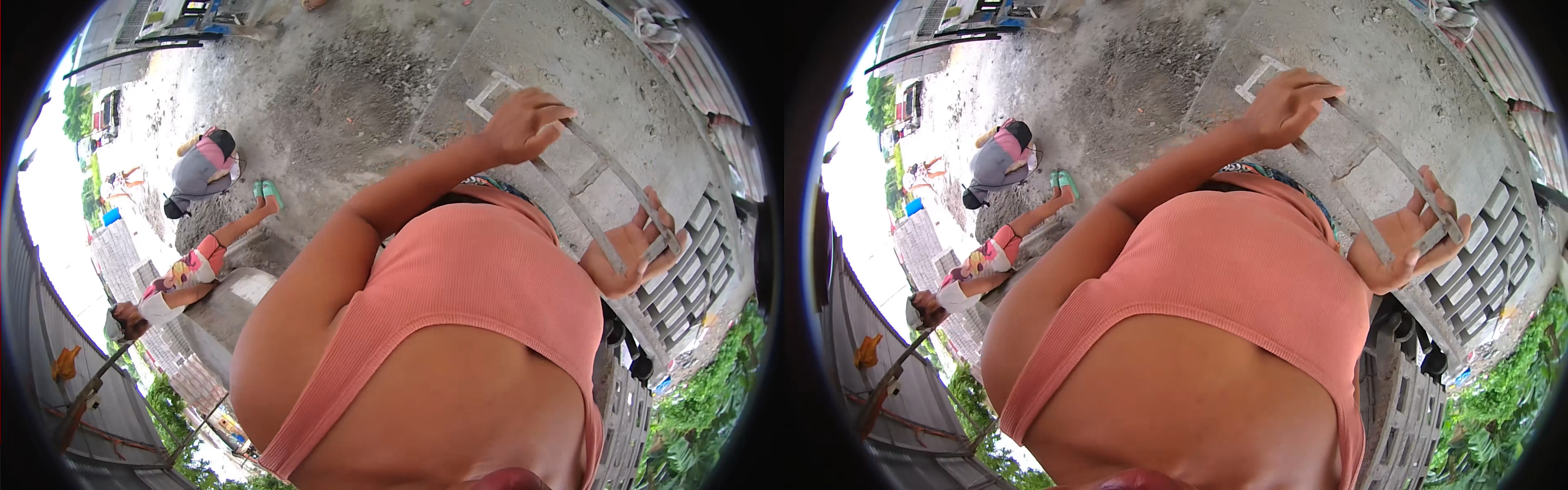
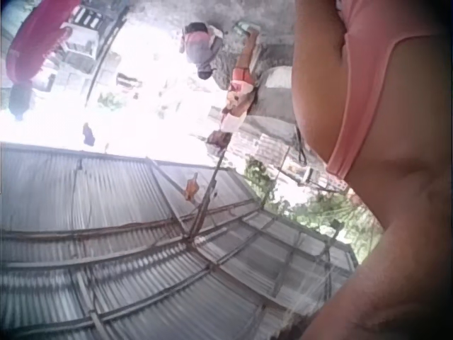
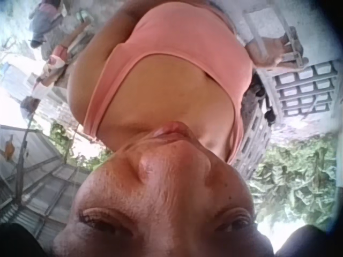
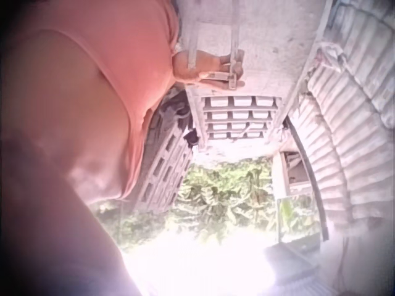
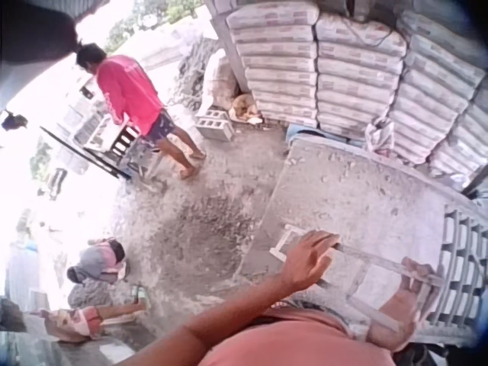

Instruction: The person is using a wire or tool to level wet concrete and clean the edges of a hollow block mold.

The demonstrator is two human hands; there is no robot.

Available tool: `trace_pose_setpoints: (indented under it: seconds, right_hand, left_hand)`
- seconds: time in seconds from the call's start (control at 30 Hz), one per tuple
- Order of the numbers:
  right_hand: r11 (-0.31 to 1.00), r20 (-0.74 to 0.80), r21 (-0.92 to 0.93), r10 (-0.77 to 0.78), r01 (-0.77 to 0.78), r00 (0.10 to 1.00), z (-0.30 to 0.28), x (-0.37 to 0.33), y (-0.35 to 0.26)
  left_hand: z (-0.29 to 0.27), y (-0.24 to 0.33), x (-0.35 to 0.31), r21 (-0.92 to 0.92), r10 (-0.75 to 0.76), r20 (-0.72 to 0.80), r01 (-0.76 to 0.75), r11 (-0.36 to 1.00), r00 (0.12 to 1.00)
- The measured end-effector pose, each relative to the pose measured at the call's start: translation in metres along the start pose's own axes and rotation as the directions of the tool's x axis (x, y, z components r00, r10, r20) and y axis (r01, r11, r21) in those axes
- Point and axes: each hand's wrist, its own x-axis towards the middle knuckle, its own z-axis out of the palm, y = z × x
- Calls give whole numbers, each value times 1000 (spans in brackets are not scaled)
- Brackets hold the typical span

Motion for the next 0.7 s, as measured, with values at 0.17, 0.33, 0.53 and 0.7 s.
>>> trace_pose_setpoints:
  seconds: [0.17,0.33,0.53,0.7]
  right_hand:
    - [986,-98,-110,-139,128,985,17,-16,-19]
    - [936,-96,-287,-241,205,966,23,-35,-31]
    - [946,24,-228,-230,229,973,7,-55,-47]
    - [991,308,-45,-105,125,945,14,-53,-94]
  left_hand:
    - [6,4,-22,-107,75,-55,-80,991,996]
    - [4,8,-36,-62,177,-29,-178,982,984]
    - [-3,12,-43,-194,143,14,-137,971,990]
    - [-26,1,-48,-268,217,159,-170,948,963]
